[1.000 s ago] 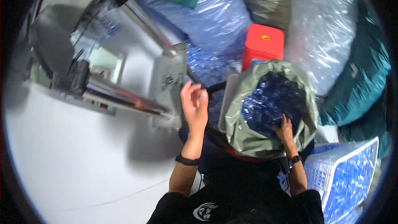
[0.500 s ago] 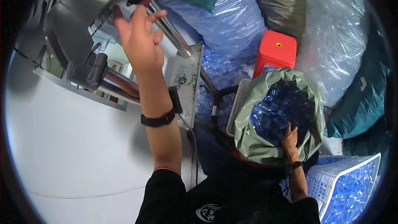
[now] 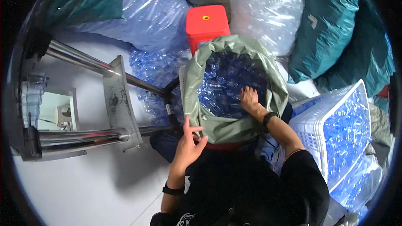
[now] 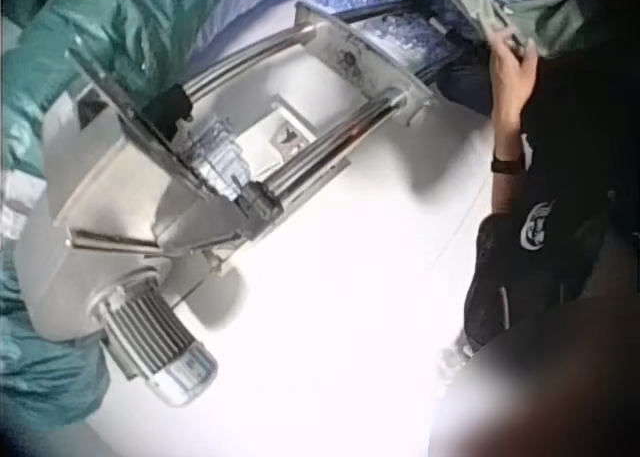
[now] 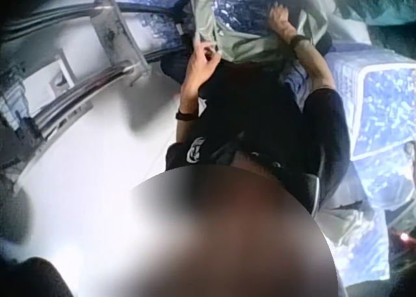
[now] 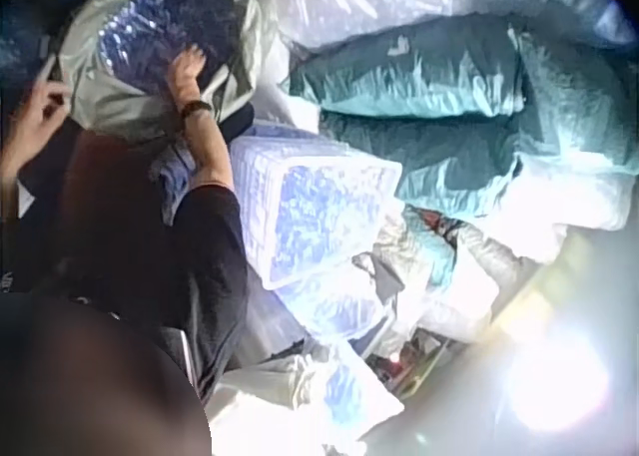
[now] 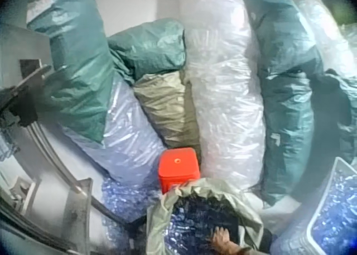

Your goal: The person sits on a low stool and repeatedly picks up clear plastic bottles from a large green sack. They place the bottles one by one onto a metal rack attached to a machine. The person continues this process, handling the bottles individually and arranging them on the rack.

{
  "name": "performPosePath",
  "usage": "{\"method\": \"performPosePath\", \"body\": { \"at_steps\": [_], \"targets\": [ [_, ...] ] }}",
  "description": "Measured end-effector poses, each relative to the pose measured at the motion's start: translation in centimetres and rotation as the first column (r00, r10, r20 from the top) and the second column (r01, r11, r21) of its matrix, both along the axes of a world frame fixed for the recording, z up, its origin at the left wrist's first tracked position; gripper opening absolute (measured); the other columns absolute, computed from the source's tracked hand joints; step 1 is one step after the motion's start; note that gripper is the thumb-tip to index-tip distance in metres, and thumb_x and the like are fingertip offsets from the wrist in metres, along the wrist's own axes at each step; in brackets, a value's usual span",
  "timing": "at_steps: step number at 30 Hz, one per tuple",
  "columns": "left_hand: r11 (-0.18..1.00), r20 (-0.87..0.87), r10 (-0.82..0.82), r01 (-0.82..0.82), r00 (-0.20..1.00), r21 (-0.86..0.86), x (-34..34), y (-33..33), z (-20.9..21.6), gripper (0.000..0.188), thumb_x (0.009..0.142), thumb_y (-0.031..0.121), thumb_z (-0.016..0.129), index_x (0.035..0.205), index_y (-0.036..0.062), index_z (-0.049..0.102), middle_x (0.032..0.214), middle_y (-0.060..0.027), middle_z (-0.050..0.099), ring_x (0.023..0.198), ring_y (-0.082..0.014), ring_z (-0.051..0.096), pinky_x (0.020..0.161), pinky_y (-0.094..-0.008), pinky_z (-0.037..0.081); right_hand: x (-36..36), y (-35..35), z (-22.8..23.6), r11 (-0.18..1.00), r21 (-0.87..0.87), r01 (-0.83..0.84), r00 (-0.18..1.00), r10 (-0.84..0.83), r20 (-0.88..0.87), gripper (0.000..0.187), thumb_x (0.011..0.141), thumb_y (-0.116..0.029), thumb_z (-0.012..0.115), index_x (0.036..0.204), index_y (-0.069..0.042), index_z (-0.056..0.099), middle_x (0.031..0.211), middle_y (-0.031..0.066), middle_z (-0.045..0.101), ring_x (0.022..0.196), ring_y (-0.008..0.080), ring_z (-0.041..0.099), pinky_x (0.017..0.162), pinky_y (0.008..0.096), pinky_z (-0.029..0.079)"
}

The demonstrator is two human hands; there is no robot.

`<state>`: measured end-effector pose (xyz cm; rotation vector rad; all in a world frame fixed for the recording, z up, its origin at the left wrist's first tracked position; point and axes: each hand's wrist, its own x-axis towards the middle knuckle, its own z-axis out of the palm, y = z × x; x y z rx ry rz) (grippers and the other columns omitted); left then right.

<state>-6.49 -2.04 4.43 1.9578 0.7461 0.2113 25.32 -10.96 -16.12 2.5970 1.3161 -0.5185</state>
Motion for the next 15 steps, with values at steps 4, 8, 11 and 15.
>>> {"method": "performPosePath", "body": {
  "at_steps": [4, 8, 11, 15],
  "targets": [
    [0.997, -0.040, 0.049, -0.051, 0.998, -0.065, -1.9, -2.5, -3.2, 0.094, 0.095, 0.014, 0.072, 0.162, 0.0021, 0.007, 0.120, -0.0128, 0.067, 0.082, -0.0166, 0.065, 0.071, -0.0294, 0.053, -1.1, -4.8, 4.1, 0.920, 0.347, 0.183, 0.983, -0.169, -0.071, 0.070, 0.064, -0.047, 0.089, 0.111, -0.003, 0.063, 0.122, 0.0171, 0.059, 0.116, 0.0384, 0.056, 0.098, 0.0495, 0.048],
    [0.991, -0.009, -0.009, 0.008, 1.000, -0.137, -1.1, -4.1, -4.2, 0.090, 0.094, 0.016, 0.072, 0.159, -0.0022, 0.012, 0.113, -0.0158, 0.068, 0.080, -0.0203, 0.069, 0.079, -0.0345, 0.057, -1.0, -8.6, 5.5, 0.911, 0.219, 0.349, 0.908, -0.272, -0.318, 0.081, 0.071, -0.056, 0.083, 0.124, 0.002, 0.063, 0.129, 0.0255, 0.059, 0.126, 0.0432, 0.055, 0.114, 0.0512, 0.039],
    [0.993, 0.006, -0.091, 0.092, 0.996, -0.078, 0.5, -4.6, -3.9, 0.088, 0.094, 0.016, 0.072, 0.159, -0.0017, 0.015, 0.112, -0.0162, 0.068, 0.078, -0.0220, 0.070, 0.078, -0.0352, 0.057, -1.3, -9.5, 5.5, 0.968, 0.102, 0.230, 0.871, -0.158, -0.465, 0.093, 0.071, -0.068, 0.080, 0.136, -0.003, 0.062, 0.142, 0.0289, 0.056, 0.140, 0.0478, 0.045, 0.119, 0.0511, 0.036],
    [0.991, 0.020, -0.118, 0.119, 0.993, -0.064, 1.6, -4.6, -3.6, 0.086, 0.094, 0.016, 0.072, 0.158, -0.0002, 0.017, 0.112, -0.0161, 0.068, 0.076, -0.0229, 0.069, 0.076, -0.0372, 0.057, -2.9, -10.2, 5.2, 0.958, 0.146, 0.247, 0.749, -0.093, -0.655, 0.085, 0.074, -0.064, 0.079, 0.130, -0.002, 0.066, 0.141, 0.0218, 0.060, 0.147, 0.0461, 0.035, 0.124, 0.0504, 0.027]
  ]
}}
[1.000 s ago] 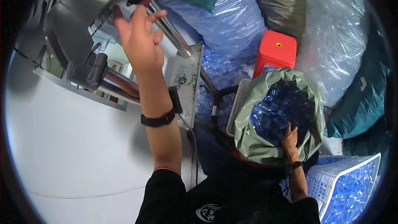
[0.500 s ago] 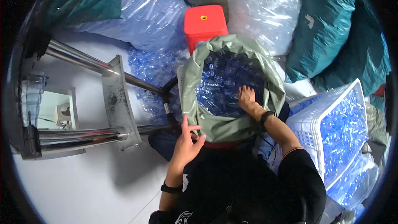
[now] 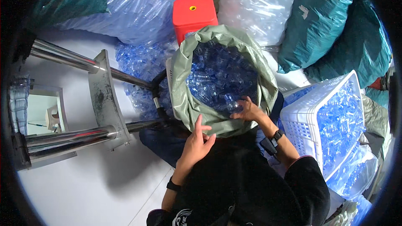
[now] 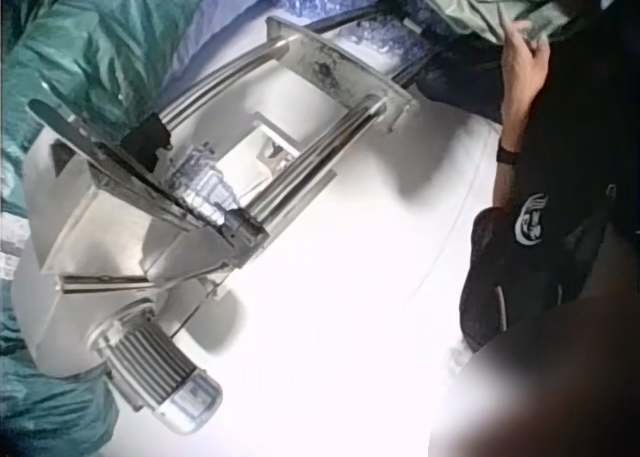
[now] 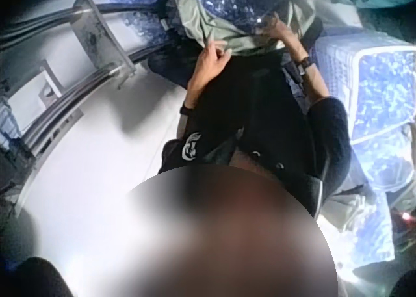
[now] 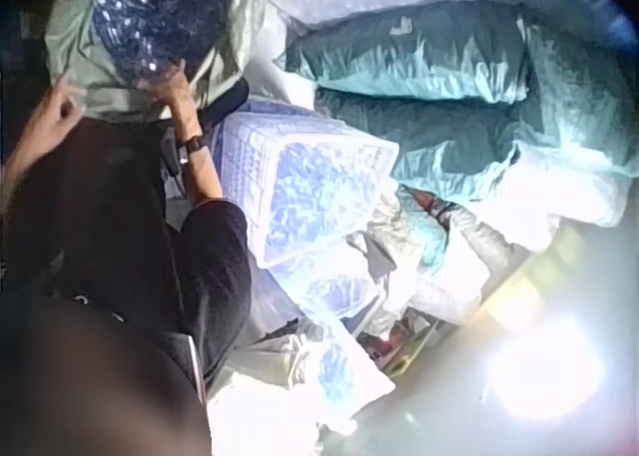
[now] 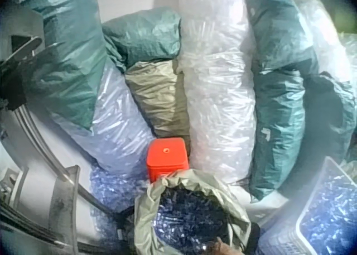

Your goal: The person sits on a low stool and repeatedly picks up clear plastic bottles from a large green sack. They place the bottles one by one onto a metal rack attached to a machine. The person continues this process, handling the bottles individually and arranging them on the rack.

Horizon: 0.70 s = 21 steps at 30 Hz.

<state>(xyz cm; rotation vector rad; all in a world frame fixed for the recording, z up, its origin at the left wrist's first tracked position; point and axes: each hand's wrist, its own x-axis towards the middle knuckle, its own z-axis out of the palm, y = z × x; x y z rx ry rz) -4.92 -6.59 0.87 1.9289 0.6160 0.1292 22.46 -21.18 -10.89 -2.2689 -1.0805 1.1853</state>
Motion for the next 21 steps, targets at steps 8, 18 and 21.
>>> {"method": "performPosePath", "body": {
  "at_steps": [8, 18, 21],
  "targets": [
    [0.992, -0.052, -0.108, 0.104, 0.993, -0.071, 3.1, 0.2, -5.3, 0.061, 0.097, 0.016, 0.067, 0.151, 0.0063, 0.042, 0.107, -0.0078, 0.072, 0.082, -0.0212, 0.069, 0.075, -0.0356, 0.054, -1.0, -2.2, -4.3, 0.757, 0.314, 0.573, 0.773, -0.371, -0.515, 0.049, 0.084, -0.019, 0.084, 0.126, -0.006, 0.063, 0.126, 0.0080, 0.062, 0.116, 0.0184, 0.059, 0.100, 0.0354, 0.049],
    [0.579, -0.461, -0.614, 0.762, 0.641, 0.289, 16.4, -2.3, -13.8, 0.053, 0.082, 0.015, 0.075, 0.130, -0.0012, 0.061, 0.135, -0.0221, 0.063, 0.121, -0.0377, 0.063, 0.099, -0.0437, 0.053, -3.1, -5.3, -6.0, 0.386, 0.304, 0.871, 0.442, -0.347, -0.827, 0.038, 0.100, -0.007, 0.062, 0.136, -0.001, 0.052, 0.127, 0.0132, 0.066, 0.119, 0.0230, 0.063, 0.104, 0.0357, 0.050],
    [0.406, -0.726, -0.579, 0.904, 0.371, 0.138, 17.6, -3.9, -12.7, 0.056, 0.088, 0.012, 0.070, 0.141, 0.0006, 0.054, 0.144, -0.0198, 0.058, 0.129, -0.0347, 0.061, 0.100, -0.0469, 0.053, -3.1, -5.4, -5.8, 0.367, 0.240, 0.899, 0.362, -0.310, -0.879, 0.040, 0.101, -0.012, 0.063, 0.138, -0.001, 0.051, 0.129, 0.0135, 0.065, 0.121, 0.0246, 0.063, 0.105, 0.0382, 0.049]
  ]
}}
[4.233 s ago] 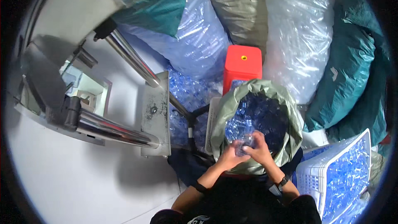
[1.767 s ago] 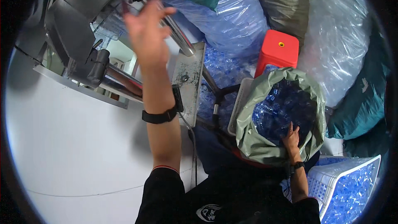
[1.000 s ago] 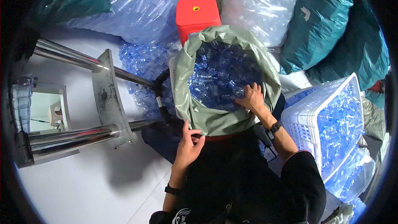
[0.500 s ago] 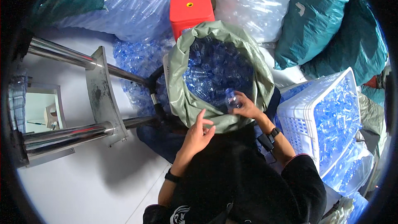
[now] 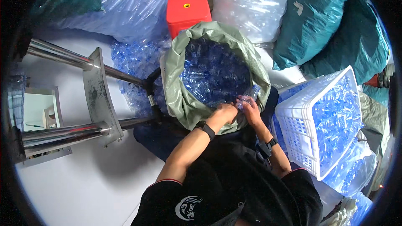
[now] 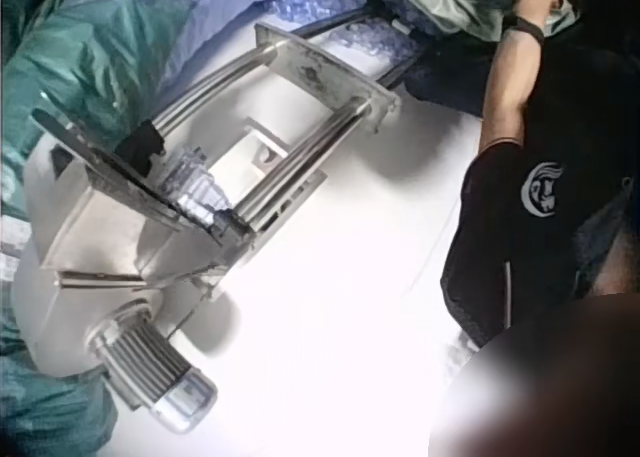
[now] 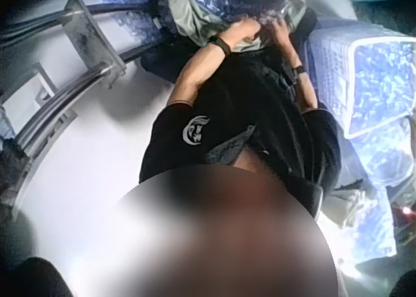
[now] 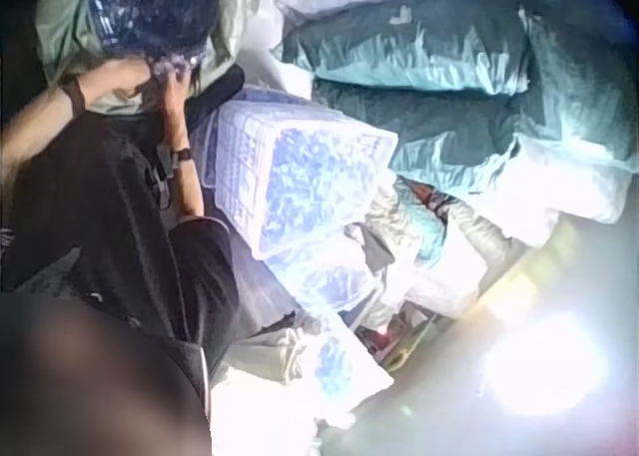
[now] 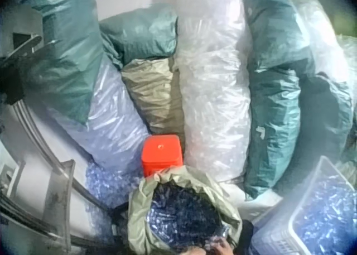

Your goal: The person sits on a low stool and repeatedly picks up clear plastic bottles from a large green sack. They place the bottles one by one onto a metal rack attached to a machine. The person continues this process, handling the bottles individually and arranging them on the rack.

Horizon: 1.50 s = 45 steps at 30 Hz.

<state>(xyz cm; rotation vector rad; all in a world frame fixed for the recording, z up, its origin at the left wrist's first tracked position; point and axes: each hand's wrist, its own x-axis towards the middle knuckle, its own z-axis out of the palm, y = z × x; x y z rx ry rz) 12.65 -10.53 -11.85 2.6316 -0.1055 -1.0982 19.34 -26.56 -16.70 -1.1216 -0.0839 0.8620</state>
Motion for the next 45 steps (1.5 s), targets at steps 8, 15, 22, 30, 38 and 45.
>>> {"method": "performPosePath", "body": {
  "at_steps": [8, 15, 22, 30, 38, 45],
  "targets": [
    [0.998, 0.331, 0.047, -0.031, 0.942, -0.051, -3.1, 1.7, 0.8, 0.030, 0.091, 0.023, 0.065, 0.115, 0.0049, 0.066, 0.110, -0.0177, 0.072, 0.098, -0.0354, 0.074, 0.079, -0.0502, 0.060, 0.1, 0.1, 2.0, 0.999, -0.028, 0.018, 0.991, -0.022, -0.135, 0.038, 0.100, -0.031, 0.061, 0.129, -0.008, 0.056, 0.134, 0.0124, 0.061, 0.128, 0.0291, 0.056, 0.111, 0.0528, 0.041],
    [0.866, 0.852, 0.450, -0.362, 0.269, -0.344, -6.4, 4.5, 8.5, 0.064, 0.087, 0.017, 0.067, 0.142, -0.0027, 0.043, 0.127, -0.0261, 0.063, 0.107, -0.0443, 0.066, 0.089, -0.0500, 0.056, -1.6, 0.8, 9.2, 0.840, 0.516, -0.165, 0.780, 0.432, -0.453, 0.075, 0.083, -0.068, 0.070, 0.131, -0.010, 0.061, 0.142, 0.0121, 0.056, 0.129, 0.0371, 0.054, 0.110, 0.0598, 0.041],
    [0.815, 0.745, 0.565, -0.380, 0.354, -0.437, -12.5, 5.6, 12.8, 0.084, 0.086, 0.009, 0.063, 0.154, -0.0137, 0.020, 0.151, -0.0393, 0.036, 0.139, -0.0477, 0.043, 0.115, -0.0508, 0.039, 0.9, 11.3, 18.0, 0.770, 0.446, -0.457, 0.889, 0.383, 0.249, 0.073, 0.072, -0.054, 0.086, 0.122, -0.006, 0.063, 0.145, 0.0145, 0.052, 0.129, 0.0342, 0.056, 0.113, 0.0523, 0.041],
    [0.660, 0.666, 0.686, -0.636, 0.292, -0.401, -19.6, 6.7, 9.8, 0.082, 0.090, 0.017, 0.065, 0.155, -0.0094, 0.022, 0.145, -0.0346, 0.044, 0.132, -0.0500, 0.048, 0.110, -0.0493, 0.043, 3.2, 28.6, 39.8, 0.934, 0.329, -0.140, -0.069, -0.341, 0.938, 0.069, 0.050, -0.032, 0.091, 0.111, -0.009, 0.069, 0.149, 0.0315, 0.037, 0.138, 0.0501, 0.038, 0.116, 0.0541, 0.034],
    [0.594, 0.602, 0.754, -0.662, 0.262, -0.456, -20.3, 5.9, 8.7, 0.081, 0.091, 0.018, 0.064, 0.157, -0.0052, 0.022, 0.142, -0.0335, 0.047, 0.127, -0.0473, 0.054, 0.105, -0.0494, 0.048, -3.2, 38.0, 47.8, 0.877, 0.454, -0.154, -0.099, -0.471, 0.876, 0.072, 0.051, -0.035, 0.092, 0.115, -0.012, 0.071, 0.150, 0.0380, 0.029, 0.137, 0.0566, 0.036, 0.114, 0.0557, 0.038],
    [0.584, 0.576, 0.778, -0.628, 0.252, -0.514, -20.6, 5.7, 7.4, 0.085, 0.091, 0.018, 0.066, 0.158, -0.0042, 0.019, 0.137, -0.0322, 0.049, 0.124, -0.0483, 0.055, 0.103, -0.0498, 0.049, -7.1, 38.3, 46.3, 0.877, 0.367, -0.309, -0.227, -0.443, 0.867, 0.072, 0.055, -0.031, 0.092, 0.119, -0.008, 0.069, 0.146, 0.0362, 0.040, 0.135, 0.0489, 0.045, 0.114, 0.0525, 0.040]
  ]
}}
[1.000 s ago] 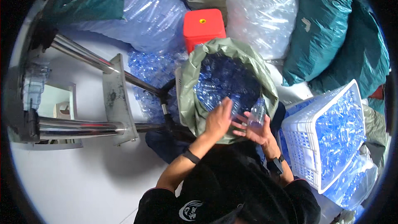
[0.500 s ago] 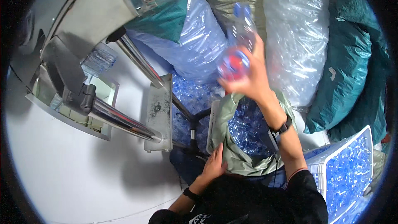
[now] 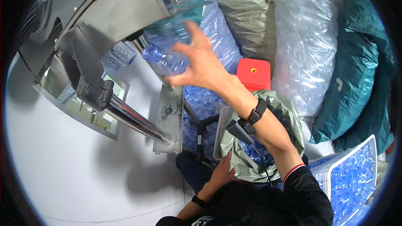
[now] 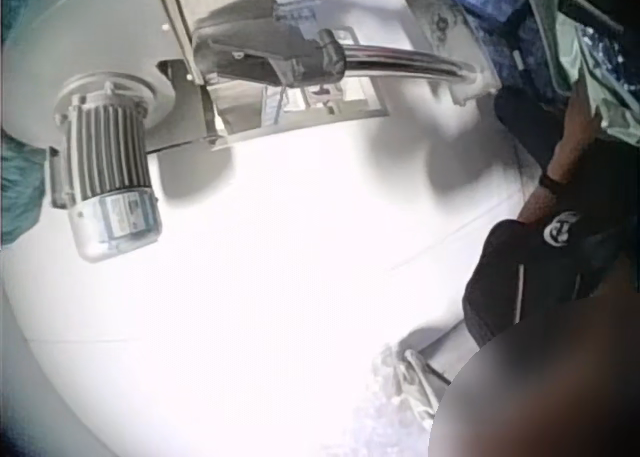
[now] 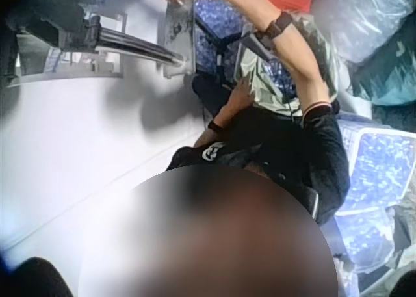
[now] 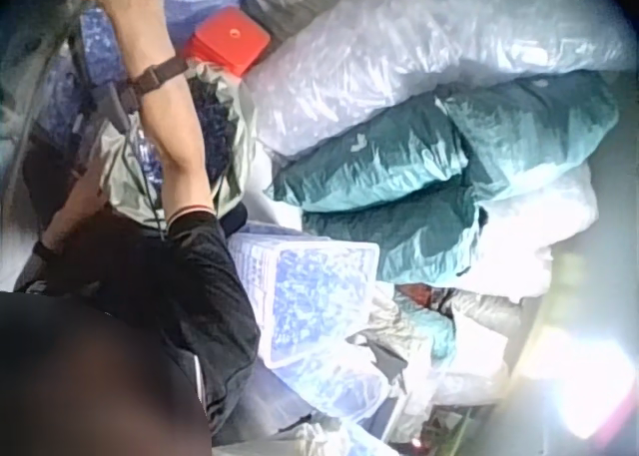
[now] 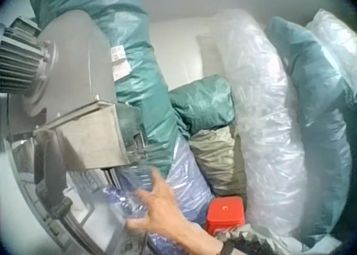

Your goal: The person sits on a low stool and repeatedly picks up clear plastic bottles from a large green sack. They place the bottles one by one onto a metal rack attached to a machine. The person continues this process, handling the bottles individually and arranging them on the rack.

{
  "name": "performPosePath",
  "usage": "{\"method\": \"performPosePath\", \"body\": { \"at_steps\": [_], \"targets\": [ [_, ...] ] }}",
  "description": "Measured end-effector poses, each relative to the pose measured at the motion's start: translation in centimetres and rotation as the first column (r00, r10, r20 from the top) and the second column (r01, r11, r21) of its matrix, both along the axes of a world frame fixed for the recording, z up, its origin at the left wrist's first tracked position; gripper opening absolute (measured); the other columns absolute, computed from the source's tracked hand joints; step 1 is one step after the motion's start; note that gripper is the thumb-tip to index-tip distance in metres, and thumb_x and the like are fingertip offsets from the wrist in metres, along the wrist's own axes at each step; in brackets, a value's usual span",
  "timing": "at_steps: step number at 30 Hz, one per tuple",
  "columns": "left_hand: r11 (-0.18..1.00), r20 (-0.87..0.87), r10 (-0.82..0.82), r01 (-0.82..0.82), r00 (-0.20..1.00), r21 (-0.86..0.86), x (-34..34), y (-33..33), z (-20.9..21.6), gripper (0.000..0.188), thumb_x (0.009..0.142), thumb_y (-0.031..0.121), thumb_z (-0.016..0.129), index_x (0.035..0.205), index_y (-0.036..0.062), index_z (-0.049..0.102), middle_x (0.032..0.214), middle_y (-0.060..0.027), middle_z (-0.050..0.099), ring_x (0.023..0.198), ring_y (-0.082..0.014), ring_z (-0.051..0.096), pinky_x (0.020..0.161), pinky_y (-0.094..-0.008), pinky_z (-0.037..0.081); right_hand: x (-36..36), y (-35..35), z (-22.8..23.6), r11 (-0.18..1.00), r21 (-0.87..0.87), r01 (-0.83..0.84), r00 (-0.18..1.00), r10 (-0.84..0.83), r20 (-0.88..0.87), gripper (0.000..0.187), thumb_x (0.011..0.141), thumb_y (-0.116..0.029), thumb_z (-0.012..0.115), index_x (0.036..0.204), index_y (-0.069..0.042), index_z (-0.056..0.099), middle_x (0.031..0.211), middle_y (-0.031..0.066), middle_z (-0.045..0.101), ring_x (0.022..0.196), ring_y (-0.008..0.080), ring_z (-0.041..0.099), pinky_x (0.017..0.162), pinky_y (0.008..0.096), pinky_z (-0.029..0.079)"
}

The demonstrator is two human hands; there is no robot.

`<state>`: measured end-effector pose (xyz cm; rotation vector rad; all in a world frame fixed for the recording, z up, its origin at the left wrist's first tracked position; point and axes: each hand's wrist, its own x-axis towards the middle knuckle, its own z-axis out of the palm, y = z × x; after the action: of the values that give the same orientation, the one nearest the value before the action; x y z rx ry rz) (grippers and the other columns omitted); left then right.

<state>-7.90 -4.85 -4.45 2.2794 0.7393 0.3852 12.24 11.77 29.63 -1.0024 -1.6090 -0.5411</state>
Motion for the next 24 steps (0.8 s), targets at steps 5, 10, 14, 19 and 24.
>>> {"method": "performPosePath", "body": {
  "at_steps": [5, 10, 14, 19, 24],
  "targets": [
    [0.998, -0.010, 0.013, -0.014, 1.000, -0.056, 0.0, -0.5, -0.2, 0.086, 0.090, 0.018, 0.067, 0.157, -0.0042, 0.018, 0.138, -0.0328, 0.049, 0.124, -0.0506, 0.054, 0.103, -0.0506, 0.049, 0.0, 0.2, 1.7, 0.791, 0.415, -0.450, 0.432, 0.599, -0.674, 0.085, 0.076, -0.019, 0.087, 0.146, 0.003, 0.043, 0.140, 0.0205, 0.053, 0.122, 0.0263, 0.058, 0.104, 0.0393, 0.047],
    [0.989, -0.039, 0.028, -0.034, 0.999, -0.146, 0.0, -0.9, -0.1, 0.087, 0.089, 0.016, 0.067, 0.157, -0.0042, 0.018, 0.140, -0.0342, 0.048, 0.128, -0.0503, 0.051, 0.104, -0.0498, 0.048, 1.4, 2.6, 2.9, 0.966, 0.258, -0.021, 0.690, 0.200, -0.696, 0.096, 0.079, -0.012, 0.085, 0.157, -0.002, 0.030, 0.127, 0.0220, 0.055, 0.112, 0.0302, 0.059, 0.099, 0.0401, 0.049],
    [0.995, 0.002, 0.002, -0.001, 1.000, -0.096, 0.1, -0.9, -0.2, 0.086, 0.090, 0.017, 0.066, 0.158, -0.0038, 0.017, 0.140, -0.0334, 0.048, 0.123, -0.0467, 0.056, 0.103, -0.0492, 0.049, -0.8, 3.2, 1.3, 0.984, 0.166, -0.069, 0.793, 0.155, -0.589, 0.097, 0.077, -0.008, 0.084, 0.159, -0.007, 0.031, 0.127, 0.0256, 0.053, 0.115, 0.0373, 0.055, 0.103, 0.0424, 0.046],
    [0.989, -0.018, 0.011, -0.014, 1.000, -0.145, 0.0, -0.8, -0.5, 0.086, 0.090, 0.018, 0.066, 0.157, -0.0047, 0.017, 0.140, -0.0354, 0.048, 0.127, -0.0515, 0.051, 0.104, -0.0508, 0.048, -3.0, 0.4, 1.2, 0.958, 0.065, -0.280, 0.960, 0.281, 0.006, 0.039, 0.080, -0.003, 0.071, 0.117, -0.013, 0.076, 0.145, 0.0183, 0.055, 0.142, 0.0459, 0.040, 0.115, 0.0558, 0.037],
    [0.997, -0.110, 0.072, -0.076, 0.991, -0.034, -0.9, -0.6, -1.1, 0.087, 0.090, 0.019, 0.066, 0.158, -0.0034, 0.017, 0.142, -0.0353, 0.046, 0.127, -0.0525, 0.051, 0.105, -0.0519, 0.047, 0.0, -3.4, -7.3, 0.946, 0.060, -0.319, 0.911, 0.323, -0.258, 0.035, 0.080, 0.005, 0.062, 0.106, -0.011, 0.080, 0.123, 0.0118, 0.072, 0.120, 0.0334, 0.065, 0.110, 0.0506, 0.042]
  ]
}}
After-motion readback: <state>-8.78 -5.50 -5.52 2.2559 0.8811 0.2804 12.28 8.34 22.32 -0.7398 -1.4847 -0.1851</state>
